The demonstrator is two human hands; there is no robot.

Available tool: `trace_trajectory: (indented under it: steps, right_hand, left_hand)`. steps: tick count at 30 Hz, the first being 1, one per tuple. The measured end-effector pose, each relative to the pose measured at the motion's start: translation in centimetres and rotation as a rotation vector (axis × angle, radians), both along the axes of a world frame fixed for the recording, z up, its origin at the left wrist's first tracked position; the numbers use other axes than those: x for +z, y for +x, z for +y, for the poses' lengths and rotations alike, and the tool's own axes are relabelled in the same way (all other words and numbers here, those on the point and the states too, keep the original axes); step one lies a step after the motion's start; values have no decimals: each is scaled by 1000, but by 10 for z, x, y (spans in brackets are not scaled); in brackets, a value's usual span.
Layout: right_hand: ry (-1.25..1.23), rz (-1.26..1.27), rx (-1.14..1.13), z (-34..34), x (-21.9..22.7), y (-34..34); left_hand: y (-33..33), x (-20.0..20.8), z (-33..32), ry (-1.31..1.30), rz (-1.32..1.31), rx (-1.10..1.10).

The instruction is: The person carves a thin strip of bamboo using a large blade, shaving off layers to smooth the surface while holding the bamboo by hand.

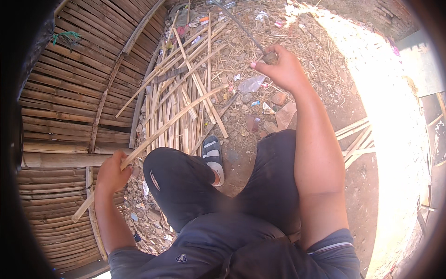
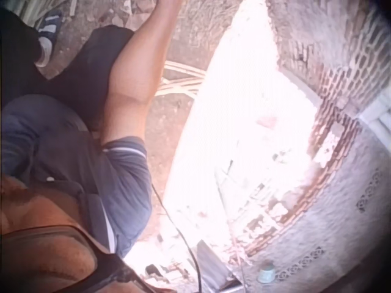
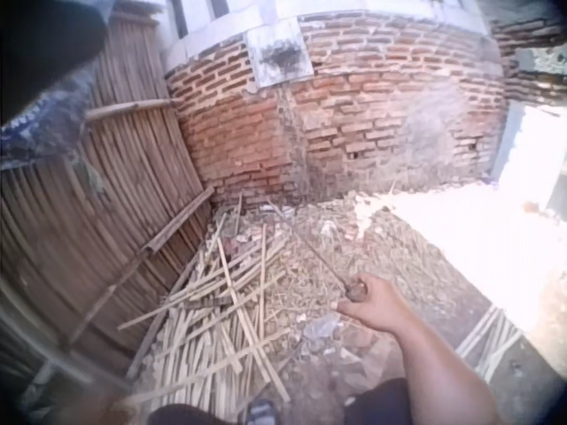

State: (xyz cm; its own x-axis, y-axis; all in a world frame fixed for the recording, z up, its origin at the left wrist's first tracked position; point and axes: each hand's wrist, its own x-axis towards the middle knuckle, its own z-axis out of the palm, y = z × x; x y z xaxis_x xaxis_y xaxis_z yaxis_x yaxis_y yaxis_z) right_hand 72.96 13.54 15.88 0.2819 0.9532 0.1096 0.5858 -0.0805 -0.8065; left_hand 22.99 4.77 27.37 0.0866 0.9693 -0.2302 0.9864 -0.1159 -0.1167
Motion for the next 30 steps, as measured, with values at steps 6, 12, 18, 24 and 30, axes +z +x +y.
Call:
trace_trajectory:
  steps: [6,12,18,24,30]
  right_hand:
    - [-117,-45,96,2,-6,-12]
    - [-150,-54,170,1,-9,-16]
    - [-180,-25,182,-4,-11,-17]
    - [-248,51,195,-17,-19,-14]
    - [-254,83,176,-19,-23,-11]
  left_hand:
    - [42,8,58,48,401,-59]
    - [52,43,77,284,708,-257]
    - [54,75,78,517,718,-289]
    - [45,84,79,856,718,-403]
    - [33,59,88,1392,266,-685]
